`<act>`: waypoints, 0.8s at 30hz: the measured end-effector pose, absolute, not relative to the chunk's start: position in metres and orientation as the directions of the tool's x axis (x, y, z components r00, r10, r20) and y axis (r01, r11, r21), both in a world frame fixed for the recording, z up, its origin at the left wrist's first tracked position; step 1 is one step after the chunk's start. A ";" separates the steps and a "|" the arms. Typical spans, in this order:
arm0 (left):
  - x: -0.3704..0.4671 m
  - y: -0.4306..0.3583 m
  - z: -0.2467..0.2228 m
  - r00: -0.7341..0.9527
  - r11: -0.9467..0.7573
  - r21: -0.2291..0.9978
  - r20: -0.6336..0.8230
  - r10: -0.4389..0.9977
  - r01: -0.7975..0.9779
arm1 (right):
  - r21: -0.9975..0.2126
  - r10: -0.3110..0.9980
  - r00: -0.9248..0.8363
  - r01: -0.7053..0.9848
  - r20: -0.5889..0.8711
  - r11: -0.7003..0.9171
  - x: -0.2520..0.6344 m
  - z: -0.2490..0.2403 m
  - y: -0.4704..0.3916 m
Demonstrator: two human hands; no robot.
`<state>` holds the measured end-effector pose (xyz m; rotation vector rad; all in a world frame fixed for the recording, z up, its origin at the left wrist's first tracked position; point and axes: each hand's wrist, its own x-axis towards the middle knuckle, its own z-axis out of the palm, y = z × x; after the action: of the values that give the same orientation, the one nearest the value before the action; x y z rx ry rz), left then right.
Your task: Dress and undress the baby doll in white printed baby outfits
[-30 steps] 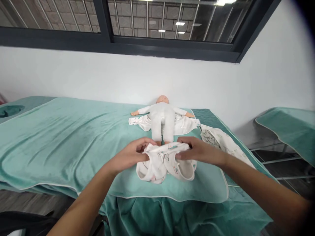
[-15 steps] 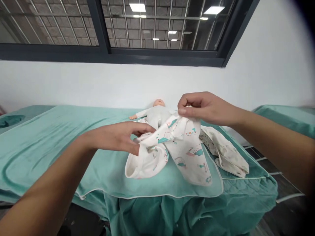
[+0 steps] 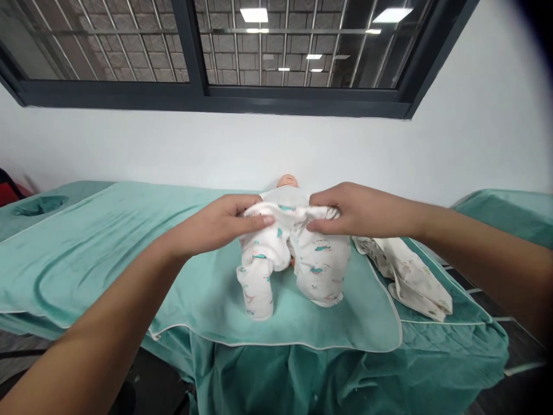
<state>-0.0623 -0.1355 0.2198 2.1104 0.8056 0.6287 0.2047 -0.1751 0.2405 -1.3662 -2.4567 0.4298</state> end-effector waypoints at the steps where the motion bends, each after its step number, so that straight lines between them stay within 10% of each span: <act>1: -0.063 -0.135 0.219 0.625 -0.488 0.819 0.218 0.750 0.301 | -0.466 0.866 -0.476 0.739 0.150 0.487 0.204 0.245 -0.175; 9: -0.049 -0.145 0.224 0.316 -0.591 0.802 0.540 0.780 0.088 | -0.812 0.835 -0.493 0.367 0.244 0.454 0.187 0.255 -0.178; 19: -0.091 -0.134 0.233 0.479 -0.789 0.331 0.652 0.587 0.517 | -0.556 0.793 -0.609 0.655 0.012 0.511 0.217 0.263 -0.163; 24: -0.097 -0.126 0.224 0.470 -0.722 0.382 0.568 0.676 0.577 | -0.619 0.889 -0.430 0.658 0.157 0.428 0.222 0.249 -0.157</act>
<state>-0.0970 -0.1259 0.2240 2.5740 1.1046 1.0883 0.2218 -0.1572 0.2489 -1.3070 -2.2190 0.6608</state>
